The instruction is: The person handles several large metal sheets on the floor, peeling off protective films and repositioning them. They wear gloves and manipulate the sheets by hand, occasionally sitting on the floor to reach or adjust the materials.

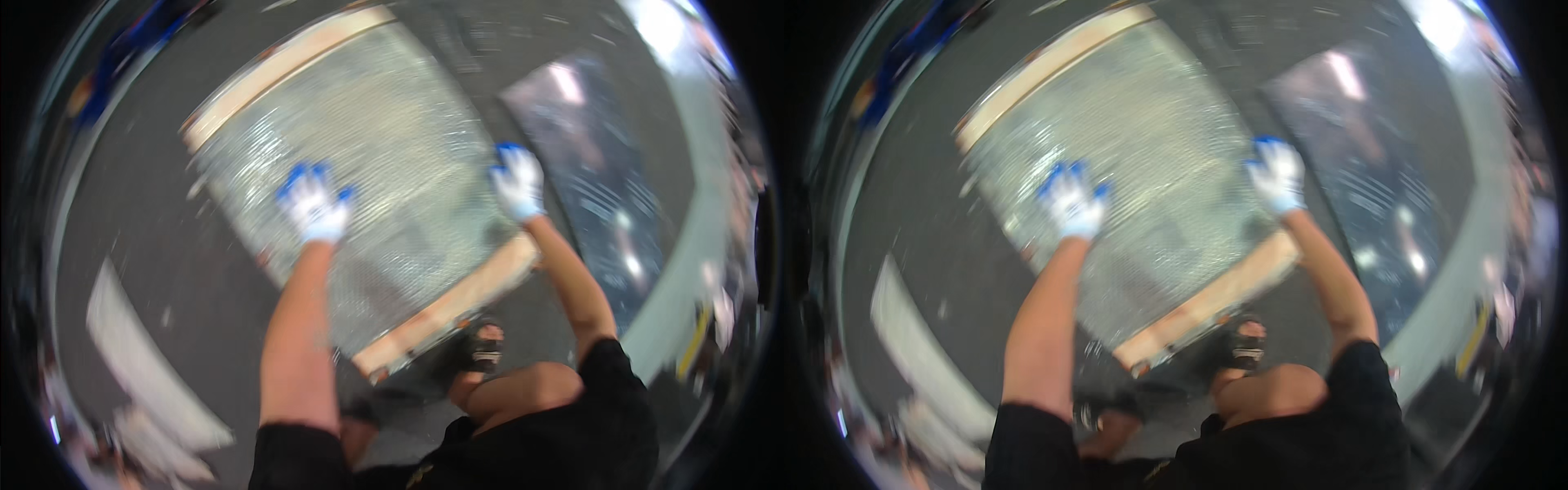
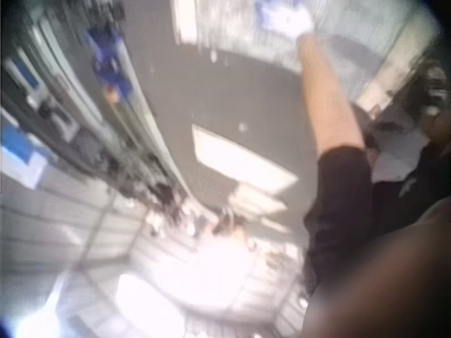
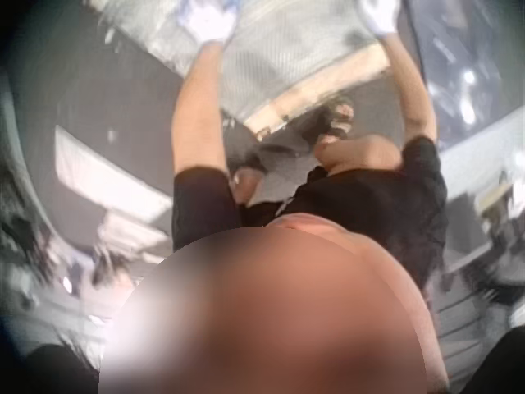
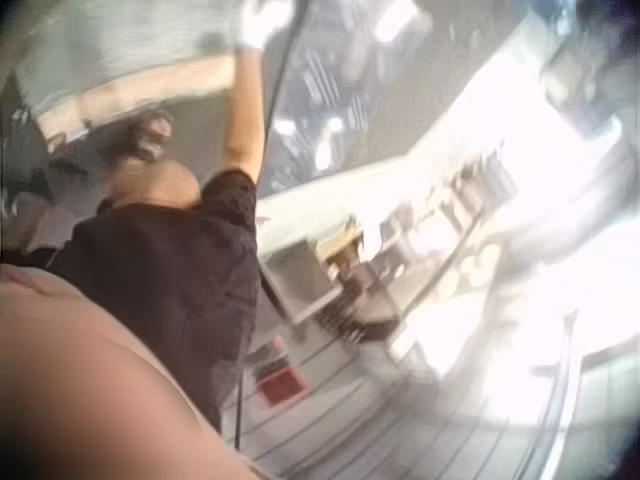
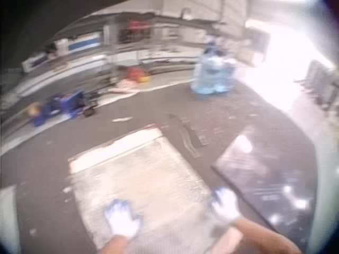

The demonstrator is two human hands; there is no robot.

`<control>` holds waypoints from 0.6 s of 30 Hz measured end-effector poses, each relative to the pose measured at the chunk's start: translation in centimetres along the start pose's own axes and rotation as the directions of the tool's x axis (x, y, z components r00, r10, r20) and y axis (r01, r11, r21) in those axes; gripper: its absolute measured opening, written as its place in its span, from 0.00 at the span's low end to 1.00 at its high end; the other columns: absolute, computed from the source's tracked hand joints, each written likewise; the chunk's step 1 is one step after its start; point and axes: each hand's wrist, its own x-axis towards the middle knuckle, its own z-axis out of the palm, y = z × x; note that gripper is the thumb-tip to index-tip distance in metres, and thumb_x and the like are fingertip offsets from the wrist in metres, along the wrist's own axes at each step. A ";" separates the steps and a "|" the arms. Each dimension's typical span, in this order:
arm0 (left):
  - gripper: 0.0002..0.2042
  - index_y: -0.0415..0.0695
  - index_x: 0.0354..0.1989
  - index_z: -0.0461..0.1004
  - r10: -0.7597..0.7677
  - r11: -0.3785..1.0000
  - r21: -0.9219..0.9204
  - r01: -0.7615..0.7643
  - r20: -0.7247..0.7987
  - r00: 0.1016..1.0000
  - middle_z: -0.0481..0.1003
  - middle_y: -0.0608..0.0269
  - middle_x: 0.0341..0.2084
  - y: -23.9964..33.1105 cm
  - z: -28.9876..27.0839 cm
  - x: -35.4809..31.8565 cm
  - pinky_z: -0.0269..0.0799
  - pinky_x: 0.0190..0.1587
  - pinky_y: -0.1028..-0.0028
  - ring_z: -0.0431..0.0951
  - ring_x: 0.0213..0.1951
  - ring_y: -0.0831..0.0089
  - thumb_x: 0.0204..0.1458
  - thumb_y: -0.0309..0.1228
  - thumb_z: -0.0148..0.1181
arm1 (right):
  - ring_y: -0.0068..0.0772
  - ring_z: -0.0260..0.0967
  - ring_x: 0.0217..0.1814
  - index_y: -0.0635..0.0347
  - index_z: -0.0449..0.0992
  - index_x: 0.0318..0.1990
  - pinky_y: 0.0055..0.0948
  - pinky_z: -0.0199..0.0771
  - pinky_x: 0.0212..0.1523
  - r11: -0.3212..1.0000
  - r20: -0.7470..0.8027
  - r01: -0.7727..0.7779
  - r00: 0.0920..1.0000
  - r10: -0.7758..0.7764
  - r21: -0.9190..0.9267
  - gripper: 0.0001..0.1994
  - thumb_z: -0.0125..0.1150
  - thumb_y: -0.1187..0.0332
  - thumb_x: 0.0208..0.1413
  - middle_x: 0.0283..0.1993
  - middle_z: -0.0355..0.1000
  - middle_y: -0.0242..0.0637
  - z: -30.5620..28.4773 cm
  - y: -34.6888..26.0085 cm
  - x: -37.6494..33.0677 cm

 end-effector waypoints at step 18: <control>0.23 0.37 0.47 0.81 -0.962 0.240 -0.556 0.796 -0.249 0.117 0.84 0.43 0.44 -42.5 -2.3 -43.6 0.76 0.54 0.51 0.84 0.48 0.45 0.65 0.49 0.57 | 0.63 0.77 0.45 0.63 0.77 0.50 0.53 0.77 0.47 0.395 0.499 0.385 -0.219 -0.839 0.834 0.22 0.60 0.50 0.65 0.41 0.78 0.57 -6.8 -37.8 -1.8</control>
